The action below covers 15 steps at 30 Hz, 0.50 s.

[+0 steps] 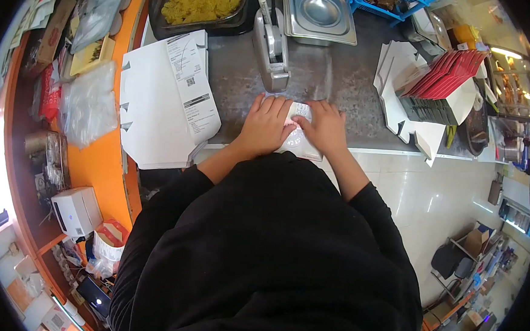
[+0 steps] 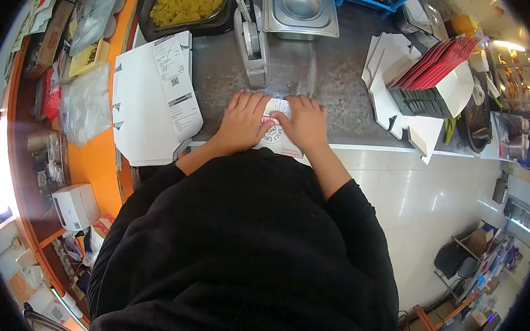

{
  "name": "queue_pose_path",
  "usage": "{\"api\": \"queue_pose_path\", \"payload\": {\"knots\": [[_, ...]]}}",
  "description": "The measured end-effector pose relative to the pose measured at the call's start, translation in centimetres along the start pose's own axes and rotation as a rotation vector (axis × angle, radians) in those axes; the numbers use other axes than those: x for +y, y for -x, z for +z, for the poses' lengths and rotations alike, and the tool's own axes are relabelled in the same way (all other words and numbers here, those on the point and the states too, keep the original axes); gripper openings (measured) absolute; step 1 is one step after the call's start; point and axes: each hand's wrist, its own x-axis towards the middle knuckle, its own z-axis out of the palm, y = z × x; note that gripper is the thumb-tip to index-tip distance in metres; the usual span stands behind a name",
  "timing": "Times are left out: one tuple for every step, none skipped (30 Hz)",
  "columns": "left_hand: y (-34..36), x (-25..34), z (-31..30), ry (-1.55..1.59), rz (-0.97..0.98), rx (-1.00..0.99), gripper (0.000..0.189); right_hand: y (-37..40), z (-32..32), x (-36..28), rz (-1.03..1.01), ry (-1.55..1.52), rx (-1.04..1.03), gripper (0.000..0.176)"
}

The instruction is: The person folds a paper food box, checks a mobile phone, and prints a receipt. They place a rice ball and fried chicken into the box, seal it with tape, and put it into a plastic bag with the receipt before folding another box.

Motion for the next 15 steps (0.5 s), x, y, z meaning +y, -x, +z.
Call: {"api": "queue_pose_path", "payload": {"knots": [[0.1, 0.0, 0.1, 0.007, 0.001, 0.000, 0.050, 0.4, 0.4, -0.1, -0.069, 0.074, 0.096, 0.042], [0.1, 0.1, 0.2, 0.017, 0.000, -0.001, 0.049, 0.4, 0.4, -0.3, -0.113, 0.077, 0.155, 0.040], [0.0, 0.1, 0.3, 0.012, 0.002, 0.007, 0.048, 0.4, 0.4, -0.5, -0.159, 0.081, 0.213, 0.039], [-0.1, 0.0, 0.3, 0.006, 0.005, 0.015, 0.047, 0.4, 0.4, -0.5, -0.206, 0.084, 0.272, 0.037], [-0.1, 0.0, 0.3, 0.001, 0.008, 0.019, 0.045, 0.5, 0.6, -0.3, -0.189, 0.063, 0.215, 0.036], [-0.1, 0.0, 0.3, 0.002, 0.011, 0.022, 0.043, 0.7, 0.9, 0.1, -0.172, 0.042, 0.161, 0.035], [-0.2, 0.0, 0.2, 0.002, 0.015, 0.027, 0.040, 0.8, 1.2, 0.4, -0.156, 0.022, 0.109, 0.035], [-0.3, 0.0, 0.2, 0.002, 0.021, 0.032, 0.038, 0.9, 1.4, 0.6, -0.146, 0.014, 0.109, 0.033], [-0.3, -0.1, 0.3, -0.006, 0.026, 0.051, 0.037, 0.9, 1.5, 0.7, -0.138, 0.007, 0.109, 0.032], [-0.3, -0.1, 0.6, -0.013, 0.029, 0.069, 0.036, 0.9, 1.5, 0.8, -0.132, 0.000, 0.107, 0.031], [-0.3, -0.1, 0.6, -0.021, 0.030, 0.087, 0.035, 0.7, 1.3, 0.7, -0.168, -0.001, 0.140, 0.030], [-0.2, -0.1, 0.6, -0.022, 0.031, 0.091, 0.034, 0.3, 0.9, 0.5, -0.205, -0.002, 0.172, 0.029], [-0.2, -0.1, 0.7, -0.023, 0.032, 0.096, 0.034, -0.1, 0.7, 0.4, -0.242, -0.004, 0.203, 0.028], [-0.2, -0.1, 0.6, -0.025, 0.033, 0.102, 0.033, -0.3, 0.8, 0.7, -0.198, -0.063, 0.090, 0.029], [-0.3, -0.2, 0.8, -0.032, 0.028, 0.094, 0.033, -0.6, 1.0, 1.2, -0.156, -0.120, -0.023, 0.030]]}}
